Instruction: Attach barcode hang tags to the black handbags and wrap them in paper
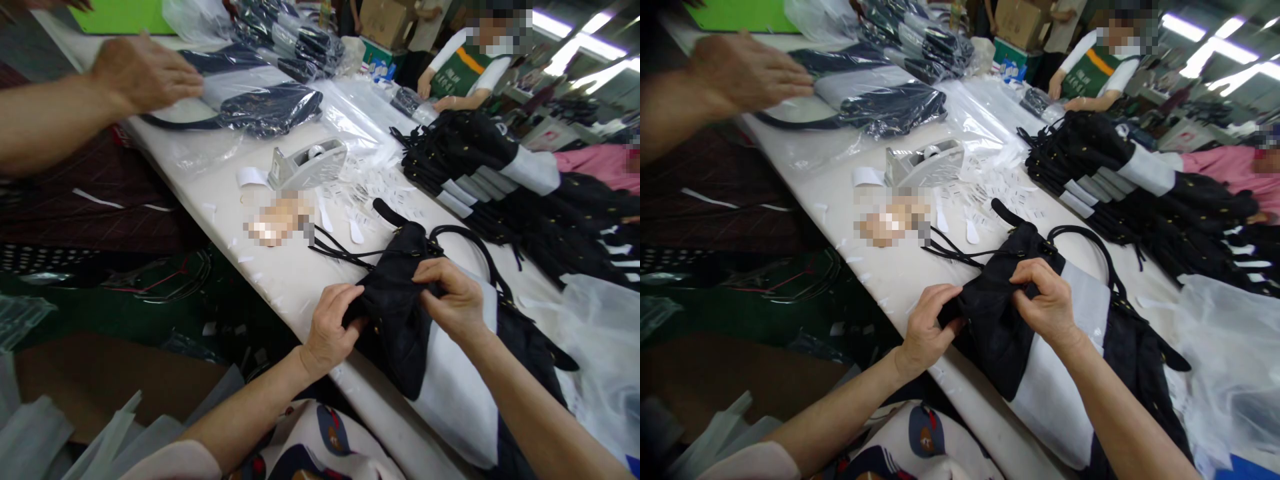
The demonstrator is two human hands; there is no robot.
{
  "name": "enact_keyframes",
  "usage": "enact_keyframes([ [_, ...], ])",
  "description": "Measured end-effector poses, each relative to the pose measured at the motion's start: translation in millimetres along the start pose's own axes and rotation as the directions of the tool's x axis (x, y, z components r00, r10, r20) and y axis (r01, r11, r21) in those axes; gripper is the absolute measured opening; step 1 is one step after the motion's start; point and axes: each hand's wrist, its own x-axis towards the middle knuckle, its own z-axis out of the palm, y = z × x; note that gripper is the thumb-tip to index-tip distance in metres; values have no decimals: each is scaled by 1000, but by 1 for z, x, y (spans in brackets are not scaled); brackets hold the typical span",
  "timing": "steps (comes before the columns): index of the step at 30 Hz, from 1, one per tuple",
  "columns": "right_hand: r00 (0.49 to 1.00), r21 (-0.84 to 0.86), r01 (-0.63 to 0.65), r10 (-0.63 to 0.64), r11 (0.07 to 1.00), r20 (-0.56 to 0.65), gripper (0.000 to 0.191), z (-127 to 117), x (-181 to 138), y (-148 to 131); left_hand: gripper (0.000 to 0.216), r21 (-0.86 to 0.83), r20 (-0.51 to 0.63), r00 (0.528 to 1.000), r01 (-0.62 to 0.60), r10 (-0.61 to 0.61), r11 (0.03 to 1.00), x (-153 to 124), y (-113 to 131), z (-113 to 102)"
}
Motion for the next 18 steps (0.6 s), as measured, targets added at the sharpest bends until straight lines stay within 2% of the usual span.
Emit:
enact_keyframes([
  [2,1000,-6,9,-10,1000,-26,14,0,1,-1,37,-149,173,975,166,-140,975,9,-4,-4],
  [3,999,-6,14,-14,1000,-30,14,1,1,-2,35,-223,308,929,277,-202,935,15,-6,-6],
  [5,1000,-6,22,-22,1000,-14,12,1,1,-4,31,-307,580,780,475,-233,824,27,-11,-10],
  [6,1000,-7,27,-27,1000,0,11,1,2,-5,32,-319,668,714,531,-211,785,32,-12,-11],
  [7,999,-10,31,-31,999,14,11,1,2,-5,37,-325,713,676,555,-187,766,36,-13,-12],
  [10,999,-18,46,-45,999,22,12,-1,1,-7,51,-346,712,680,553,-172,758,41,-12,-13],
  [11,998,-18,56,-56,998,26,14,-1,1,-7,49,-350,720,673,564,-170,748,42,-12,-14],
  [12,997,-18,69,-68,997,39,15,-2,1,-8,44,-352,748,645,584,-155,732,42,-11,-16],
  [13,995,-17,85,-84,996,62,17,-2,1,-8,40,-348,793,597,610,-124,711,43,-12,-19],
  [15,986,-15,113,-110,993,124,18,-2,1,-10,40,-331,887,461,678,-29,656,48,-16,-24],
  [16,982,-19,118,-114,993,151,19,-3,1,-11,42,-340,907,421,716,11,610,51,-19,-25],
  [17,979,-26,119,-113,993,171,19,-3,1,-12,42,-366,906,422,750,27,551,54,-23,-24],
  [18,977,-34,115,-107,993,183,19,-5,1,-13,41,-406,886,463,771,6,490,58,-27,-21],
])
